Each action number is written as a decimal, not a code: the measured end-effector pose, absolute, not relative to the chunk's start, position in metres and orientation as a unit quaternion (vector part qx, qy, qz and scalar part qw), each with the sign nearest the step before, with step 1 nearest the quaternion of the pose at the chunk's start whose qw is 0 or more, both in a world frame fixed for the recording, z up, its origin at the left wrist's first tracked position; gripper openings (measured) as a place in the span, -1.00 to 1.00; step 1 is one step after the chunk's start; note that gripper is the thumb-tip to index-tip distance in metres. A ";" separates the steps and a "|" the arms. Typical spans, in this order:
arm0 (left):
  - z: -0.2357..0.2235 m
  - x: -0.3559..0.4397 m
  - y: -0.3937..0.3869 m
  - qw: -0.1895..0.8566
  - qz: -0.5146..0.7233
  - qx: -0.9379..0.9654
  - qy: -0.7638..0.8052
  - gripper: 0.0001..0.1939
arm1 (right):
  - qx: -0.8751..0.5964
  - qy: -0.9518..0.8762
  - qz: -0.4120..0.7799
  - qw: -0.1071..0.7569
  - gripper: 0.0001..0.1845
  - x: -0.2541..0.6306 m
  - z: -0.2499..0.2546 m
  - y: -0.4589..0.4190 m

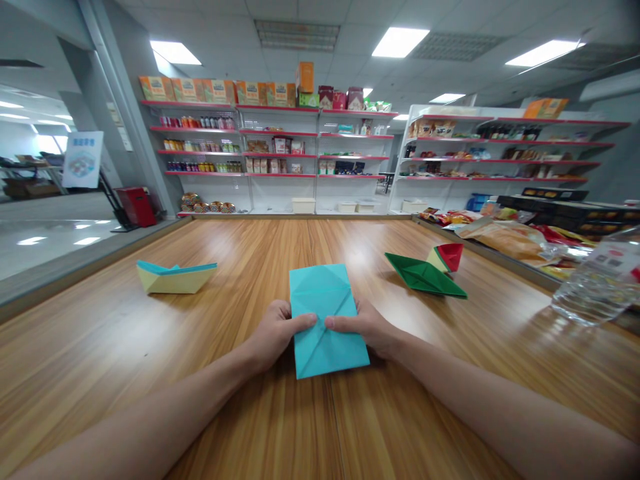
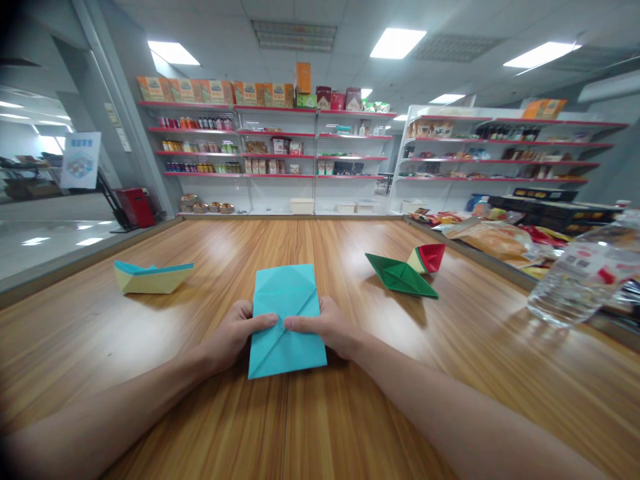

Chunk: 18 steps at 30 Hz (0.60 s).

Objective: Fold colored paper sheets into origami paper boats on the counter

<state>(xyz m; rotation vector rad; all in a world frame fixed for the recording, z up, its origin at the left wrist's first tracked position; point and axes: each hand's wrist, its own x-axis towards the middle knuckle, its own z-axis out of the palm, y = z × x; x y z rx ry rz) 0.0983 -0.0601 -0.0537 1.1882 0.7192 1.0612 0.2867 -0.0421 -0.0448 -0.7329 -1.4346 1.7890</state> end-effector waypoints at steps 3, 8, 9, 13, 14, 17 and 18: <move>-0.053 0.098 -0.060 0.634 0.460 0.536 0.314 -0.76 | -0.290 -0.578 0.670 0.365 -0.55 0.285 -0.046 -0.043; -0.052 0.100 -0.061 0.617 0.444 0.560 0.330 -0.67 | -0.284 -0.573 0.667 0.382 -0.49 0.285 -0.050 -0.041; -0.052 0.100 -0.061 0.614 0.441 0.566 0.330 -0.65 | -0.282 -0.570 0.669 0.385 -0.48 0.285 -0.050 -0.040; -0.052 0.100 -0.062 0.613 0.431 0.578 0.322 -0.61 | -0.276 -0.564 0.671 0.394 -0.47 0.285 -0.052 -0.040; -0.052 0.099 -0.062 0.614 0.428 0.580 0.321 -0.61 | -0.276 -0.564 0.670 0.396 -0.47 0.285 -0.052 -0.040; -0.051 0.100 -0.063 0.616 0.423 0.584 0.317 -0.61 | -0.280 -0.560 0.669 0.401 -0.46 0.285 -0.052 -0.040; -0.051 0.100 -0.063 0.615 0.424 0.584 0.317 -0.61 | -0.280 -0.558 0.669 0.403 -0.46 0.285 -0.053 -0.040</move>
